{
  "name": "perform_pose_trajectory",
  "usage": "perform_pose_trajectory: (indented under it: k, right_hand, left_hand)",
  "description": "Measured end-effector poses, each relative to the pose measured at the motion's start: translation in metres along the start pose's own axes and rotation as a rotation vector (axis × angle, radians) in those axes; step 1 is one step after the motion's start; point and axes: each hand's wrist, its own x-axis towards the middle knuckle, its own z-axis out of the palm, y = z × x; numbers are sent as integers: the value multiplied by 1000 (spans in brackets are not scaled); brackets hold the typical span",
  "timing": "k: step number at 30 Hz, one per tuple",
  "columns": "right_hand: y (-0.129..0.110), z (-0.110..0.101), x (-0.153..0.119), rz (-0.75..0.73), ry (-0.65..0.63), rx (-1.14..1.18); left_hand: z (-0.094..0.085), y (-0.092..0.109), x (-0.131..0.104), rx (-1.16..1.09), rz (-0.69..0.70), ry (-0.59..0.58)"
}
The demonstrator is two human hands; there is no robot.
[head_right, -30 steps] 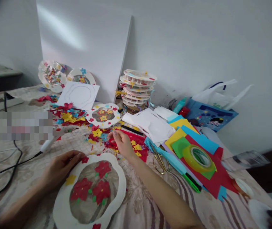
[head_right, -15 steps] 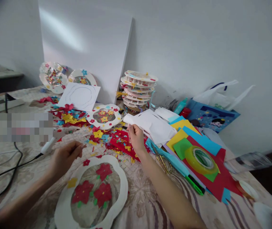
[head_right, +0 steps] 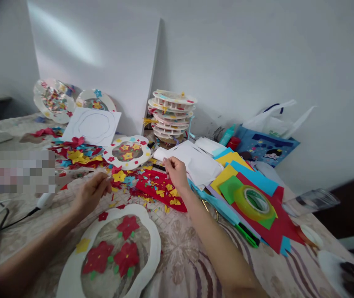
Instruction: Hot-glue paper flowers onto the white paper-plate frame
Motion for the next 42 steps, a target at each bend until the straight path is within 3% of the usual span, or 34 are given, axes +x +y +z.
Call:
perform_pose_trajectory:
  k: [5, 13, 21, 28, 34, 42]
  right_hand:
    - [2, -8, 4, -51, -123, -264]
    - [15, -6, 8, -305, -332, -667]
    - [18, -14, 11, -311, -383, -802]
    - [35, -18, 15, -378, -439, -829]
    - [38, -3, 10, -453, -485, -846]
    - [43, 14, 7, -551, -573, -902]
  left_hand:
    - [-3, 4, 1, 85, 40, -50]
    - [3, -12, 4, 110, 73, -62]
    - [-2, -5, 2, 65, 74, -103]
    - [-2, -4, 2, 110, 69, -121]
    - [6, -15, 3, 133, 86, -99]
    - [7, -13, 2, 142, 100, -119]
